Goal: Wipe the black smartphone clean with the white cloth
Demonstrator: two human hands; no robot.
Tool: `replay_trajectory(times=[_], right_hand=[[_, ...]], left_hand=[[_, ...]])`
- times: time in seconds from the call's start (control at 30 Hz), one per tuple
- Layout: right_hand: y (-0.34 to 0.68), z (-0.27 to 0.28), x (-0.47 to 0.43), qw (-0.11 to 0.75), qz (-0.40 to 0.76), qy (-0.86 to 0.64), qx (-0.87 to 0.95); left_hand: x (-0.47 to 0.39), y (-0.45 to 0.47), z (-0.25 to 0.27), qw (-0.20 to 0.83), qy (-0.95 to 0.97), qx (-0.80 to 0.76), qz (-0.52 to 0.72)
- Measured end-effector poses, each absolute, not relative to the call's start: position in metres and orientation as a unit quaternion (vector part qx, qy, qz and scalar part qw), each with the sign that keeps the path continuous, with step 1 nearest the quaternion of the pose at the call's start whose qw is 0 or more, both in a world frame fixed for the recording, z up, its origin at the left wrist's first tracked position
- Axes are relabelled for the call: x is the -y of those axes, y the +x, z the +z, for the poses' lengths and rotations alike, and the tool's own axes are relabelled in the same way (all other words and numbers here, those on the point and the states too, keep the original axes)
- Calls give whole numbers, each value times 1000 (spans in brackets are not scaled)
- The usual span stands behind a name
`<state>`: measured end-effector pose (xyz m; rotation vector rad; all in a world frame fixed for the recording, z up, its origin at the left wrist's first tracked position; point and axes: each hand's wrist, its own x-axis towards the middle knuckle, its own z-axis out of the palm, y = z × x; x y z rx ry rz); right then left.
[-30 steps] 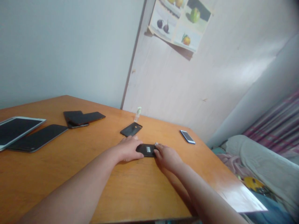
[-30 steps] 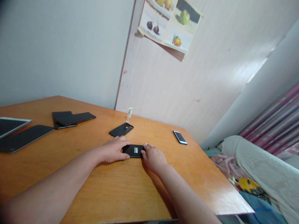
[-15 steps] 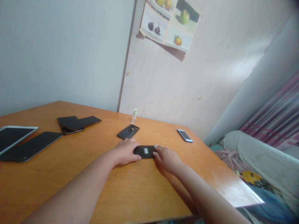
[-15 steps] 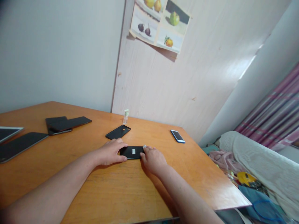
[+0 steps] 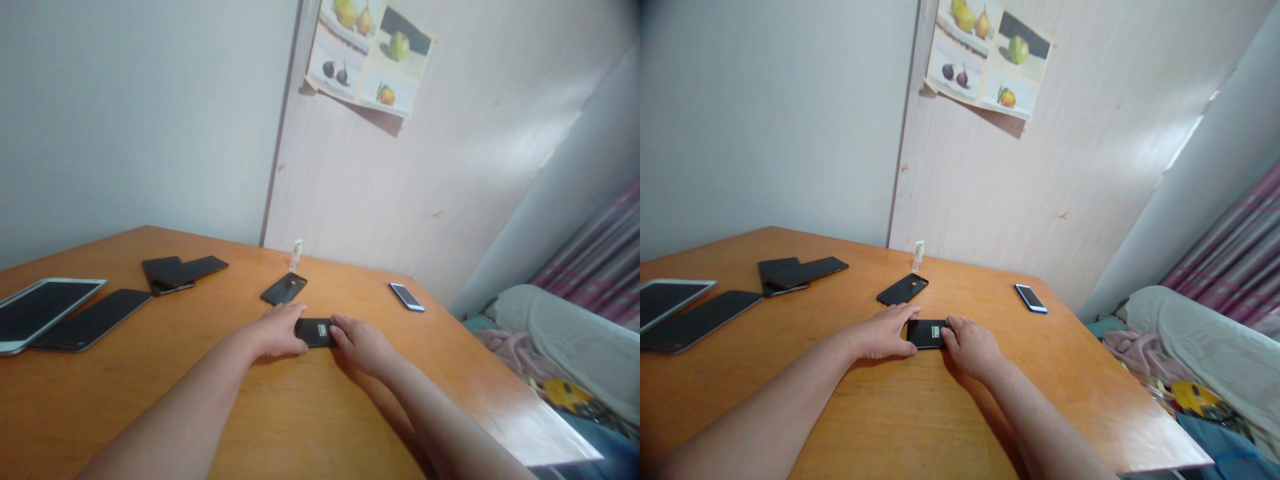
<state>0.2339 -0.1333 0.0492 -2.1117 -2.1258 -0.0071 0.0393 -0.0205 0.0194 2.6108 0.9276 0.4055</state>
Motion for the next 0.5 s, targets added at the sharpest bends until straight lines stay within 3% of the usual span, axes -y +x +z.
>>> replay_trajectory(times=[0.27, 0.5], right_hand=[[174, 48, 112, 91, -7, -618, 781], [210, 45, 120, 57, -11, -686, 725]], left_hand=[[23, 36, 25, 205, 913, -323, 145], [24, 37, 25, 208, 906, -344, 131]])
